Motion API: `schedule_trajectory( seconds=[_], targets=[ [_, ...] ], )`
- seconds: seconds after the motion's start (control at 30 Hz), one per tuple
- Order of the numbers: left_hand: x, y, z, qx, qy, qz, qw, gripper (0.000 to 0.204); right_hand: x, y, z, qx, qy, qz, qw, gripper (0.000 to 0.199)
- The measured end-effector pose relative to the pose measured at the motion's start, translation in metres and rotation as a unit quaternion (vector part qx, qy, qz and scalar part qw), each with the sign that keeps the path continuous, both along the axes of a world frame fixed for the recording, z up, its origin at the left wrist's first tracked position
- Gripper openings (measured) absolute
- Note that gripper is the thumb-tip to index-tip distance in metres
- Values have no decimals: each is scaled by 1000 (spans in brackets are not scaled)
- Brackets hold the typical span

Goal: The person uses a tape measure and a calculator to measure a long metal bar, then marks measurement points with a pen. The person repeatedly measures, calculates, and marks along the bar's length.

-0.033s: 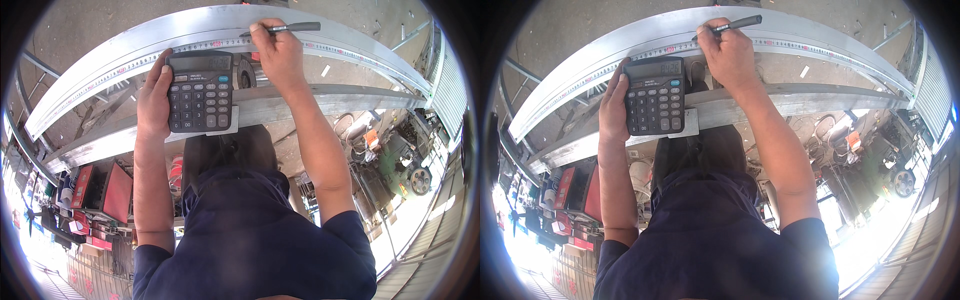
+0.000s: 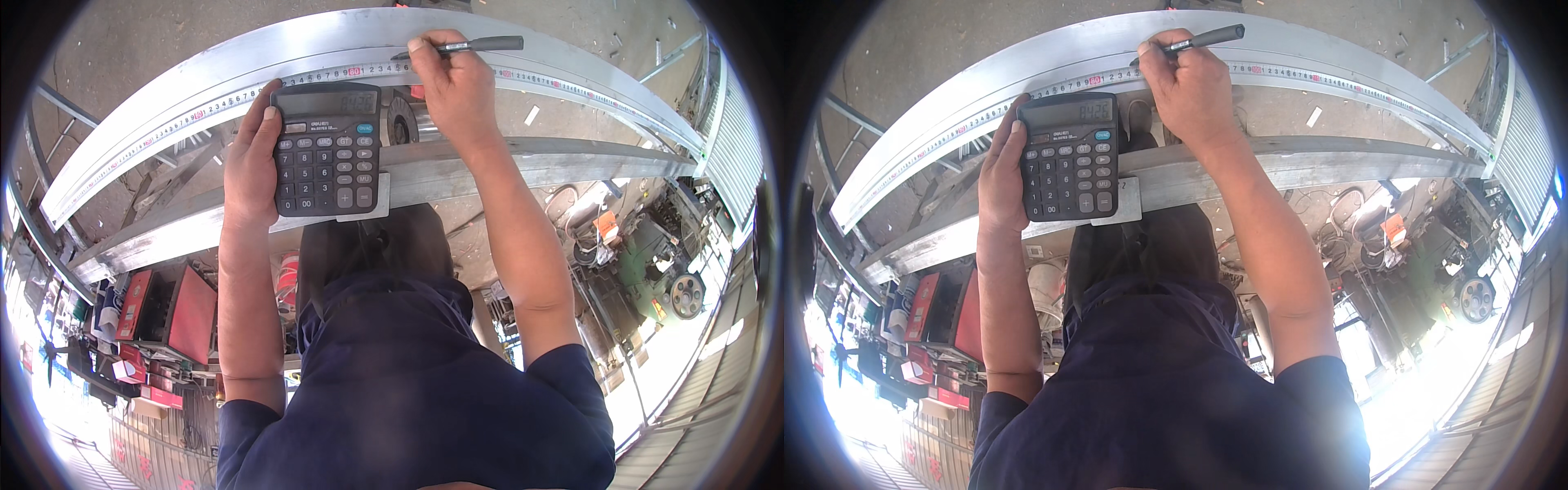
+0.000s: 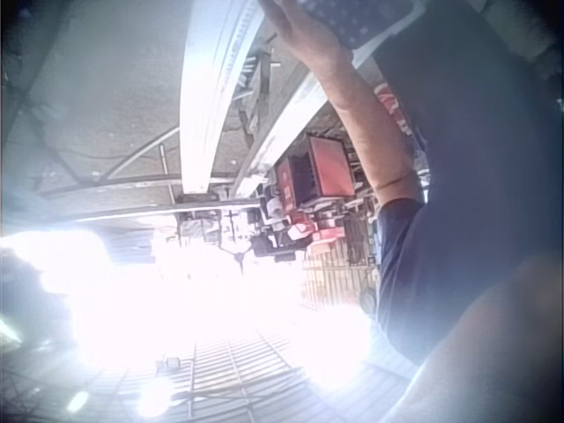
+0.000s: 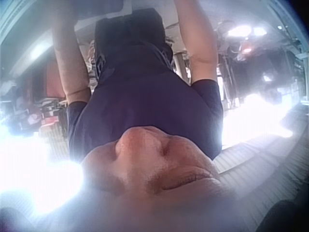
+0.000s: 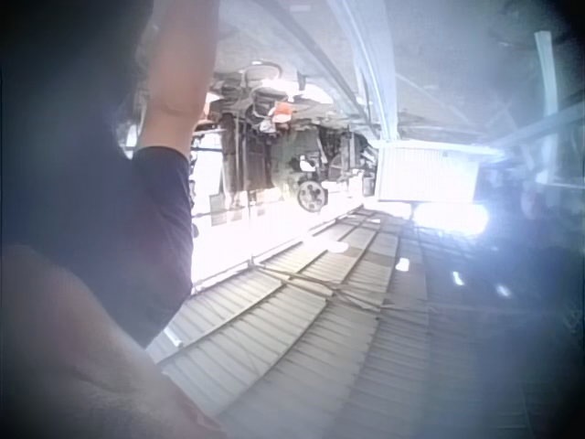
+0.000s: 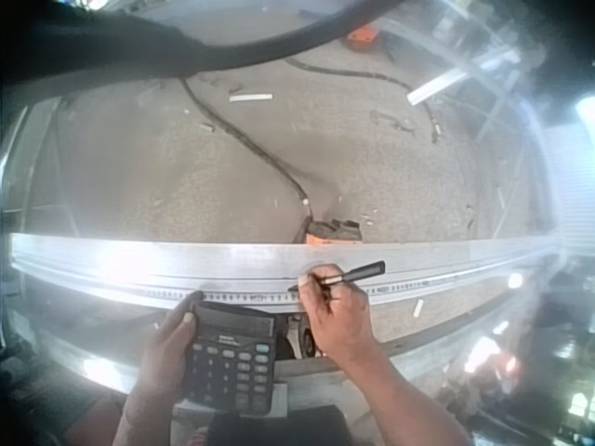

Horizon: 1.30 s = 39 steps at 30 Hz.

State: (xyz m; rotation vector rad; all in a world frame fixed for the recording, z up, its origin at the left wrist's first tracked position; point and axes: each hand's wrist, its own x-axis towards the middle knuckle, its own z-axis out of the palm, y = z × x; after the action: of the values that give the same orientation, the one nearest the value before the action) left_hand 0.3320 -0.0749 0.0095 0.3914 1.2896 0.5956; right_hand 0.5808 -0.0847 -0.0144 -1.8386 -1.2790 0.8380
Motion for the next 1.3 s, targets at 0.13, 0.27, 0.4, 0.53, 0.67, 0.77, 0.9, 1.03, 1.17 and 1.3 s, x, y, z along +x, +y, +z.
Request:
schedule_trajectory(
  seconds=[0.13,0.27,0.4,0.53,0.67,0.77,0.9,1.03,1.17,1.3],
  targets=[
    [-1,0,0,2,-2,-5,1000,46,0,-2,0,-8,3,-2,1000,17],
    [0,0,0,-3,2,3,1000,46,0,-2,0,-28,31,-25,999,17],
    [-2,0,0,-2,-4,-2,1000,47,2,0,2,-49,79,-61,994,20],
    [-5,2,-1,6,1,-31,999,50,3,6,11,-57,131,-86,986,27],
    [-6,2,8,-10,-37,-3,999,48,3,-7,40,-58,207,-74,974,29],
    [-9,3,17,-52,-61,-2,997,44,-12,-40,70,-77,223,-43,971,30],
    [-3,1,29,-45,-76,-4,996,43,-37,-87,103,-152,239,-4,959,32],
    [3,1,36,-55,-82,-4,995,43,-57,-110,106,-187,343,-45,919,38],
    [8,-1,40,-47,-104,5,993,43,-58,-119,103,-194,291,-39,936,38],
    [10,-3,41,-44,-105,-5,993,43,-54,-122,110,-164,273,-42,947,37]
  ],
)
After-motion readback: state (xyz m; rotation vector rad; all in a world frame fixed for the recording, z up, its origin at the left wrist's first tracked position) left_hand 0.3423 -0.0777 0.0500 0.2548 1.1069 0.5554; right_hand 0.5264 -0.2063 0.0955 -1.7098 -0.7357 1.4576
